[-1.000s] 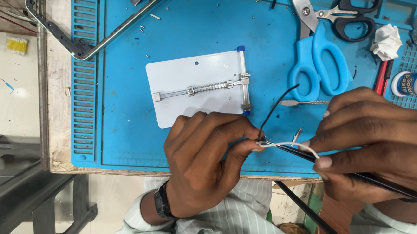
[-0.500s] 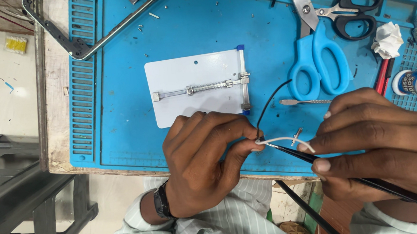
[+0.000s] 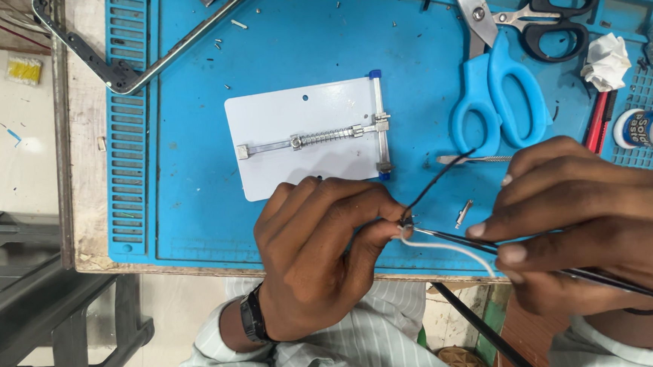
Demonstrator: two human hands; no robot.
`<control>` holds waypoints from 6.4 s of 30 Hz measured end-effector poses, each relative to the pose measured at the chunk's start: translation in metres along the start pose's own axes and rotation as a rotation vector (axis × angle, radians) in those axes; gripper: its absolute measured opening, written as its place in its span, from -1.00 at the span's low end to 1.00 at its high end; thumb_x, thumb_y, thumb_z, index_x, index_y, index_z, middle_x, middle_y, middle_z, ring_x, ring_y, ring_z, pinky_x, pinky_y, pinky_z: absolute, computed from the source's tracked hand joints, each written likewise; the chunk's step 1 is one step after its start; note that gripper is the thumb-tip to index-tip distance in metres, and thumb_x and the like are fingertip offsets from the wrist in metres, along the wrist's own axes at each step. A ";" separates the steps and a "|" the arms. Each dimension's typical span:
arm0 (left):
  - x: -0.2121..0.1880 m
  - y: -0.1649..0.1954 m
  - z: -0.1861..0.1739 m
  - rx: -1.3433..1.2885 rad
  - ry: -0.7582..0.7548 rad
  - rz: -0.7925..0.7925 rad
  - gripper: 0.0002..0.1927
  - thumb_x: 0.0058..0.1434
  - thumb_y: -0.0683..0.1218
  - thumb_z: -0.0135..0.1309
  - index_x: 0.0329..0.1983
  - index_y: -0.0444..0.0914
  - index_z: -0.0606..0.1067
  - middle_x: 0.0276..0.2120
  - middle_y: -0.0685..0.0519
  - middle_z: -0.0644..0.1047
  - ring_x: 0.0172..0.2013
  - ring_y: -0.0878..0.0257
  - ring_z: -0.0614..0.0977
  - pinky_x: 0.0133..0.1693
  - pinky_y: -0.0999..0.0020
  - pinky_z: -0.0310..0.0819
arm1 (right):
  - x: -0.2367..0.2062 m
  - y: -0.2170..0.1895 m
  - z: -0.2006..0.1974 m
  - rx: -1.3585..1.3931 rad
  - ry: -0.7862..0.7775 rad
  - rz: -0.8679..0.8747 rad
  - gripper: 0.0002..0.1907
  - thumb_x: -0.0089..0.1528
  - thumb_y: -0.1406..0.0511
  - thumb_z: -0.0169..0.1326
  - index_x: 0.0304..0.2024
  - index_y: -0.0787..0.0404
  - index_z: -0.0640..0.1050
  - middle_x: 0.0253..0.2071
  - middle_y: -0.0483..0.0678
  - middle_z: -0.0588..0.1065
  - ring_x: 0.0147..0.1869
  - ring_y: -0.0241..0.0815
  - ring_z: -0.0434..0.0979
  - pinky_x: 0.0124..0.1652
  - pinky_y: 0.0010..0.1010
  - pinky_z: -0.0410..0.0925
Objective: The person solders a wire to a small metal component held in a clamp on a blue repair mat using a soldering iron. They then strip and position a black and a white wire with tweezers and fingers, wrap the wires around the component's terminals, and press the connections while working over the bench.
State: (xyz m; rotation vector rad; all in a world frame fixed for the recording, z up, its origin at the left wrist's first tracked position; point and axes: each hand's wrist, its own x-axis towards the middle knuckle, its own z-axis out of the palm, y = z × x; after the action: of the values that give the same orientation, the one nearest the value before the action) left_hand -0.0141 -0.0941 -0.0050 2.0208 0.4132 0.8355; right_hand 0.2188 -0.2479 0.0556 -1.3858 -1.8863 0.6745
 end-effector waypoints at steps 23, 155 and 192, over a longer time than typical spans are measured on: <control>0.002 0.001 0.001 0.082 0.032 0.042 -0.85 0.28 -0.09 0.31 -0.15 -0.18 0.58 -0.22 0.17 0.59 -0.35 0.28 0.53 -0.29 0.27 0.17 | 0.006 -0.005 0.000 -0.119 -0.050 0.008 -0.73 0.15 0.29 0.34 -0.13 0.06 0.56 -0.12 -0.11 0.60 -0.06 -0.11 0.69 0.03 -0.09 0.48; 0.001 0.001 0.005 0.012 0.060 0.054 -0.84 0.21 -0.08 0.36 -0.21 -0.15 0.59 -0.24 0.22 0.62 -0.32 0.31 0.58 -0.31 0.32 0.24 | 0.011 -0.007 0.062 0.130 0.515 0.281 -0.79 0.24 0.46 0.21 -0.09 0.37 0.52 -0.19 0.15 0.61 -0.03 0.01 0.74 -0.10 -0.26 0.57; 0.026 0.013 -0.090 0.404 -0.011 0.252 -0.82 0.16 -0.09 0.37 -0.27 -0.22 0.59 -0.31 0.10 0.59 -0.43 0.22 0.51 -0.42 0.30 0.20 | 0.062 0.005 0.050 -0.641 0.231 0.095 -0.78 0.18 0.42 0.36 -0.19 0.23 0.57 -0.12 -0.09 0.63 -0.25 -0.14 0.52 -0.15 -0.32 0.30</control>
State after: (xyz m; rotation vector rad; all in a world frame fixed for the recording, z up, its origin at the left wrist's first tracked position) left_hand -0.0586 -0.0319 0.0503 2.4891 0.3455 0.9505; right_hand 0.1709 -0.1877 0.0343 -1.8578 -1.9325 -0.0770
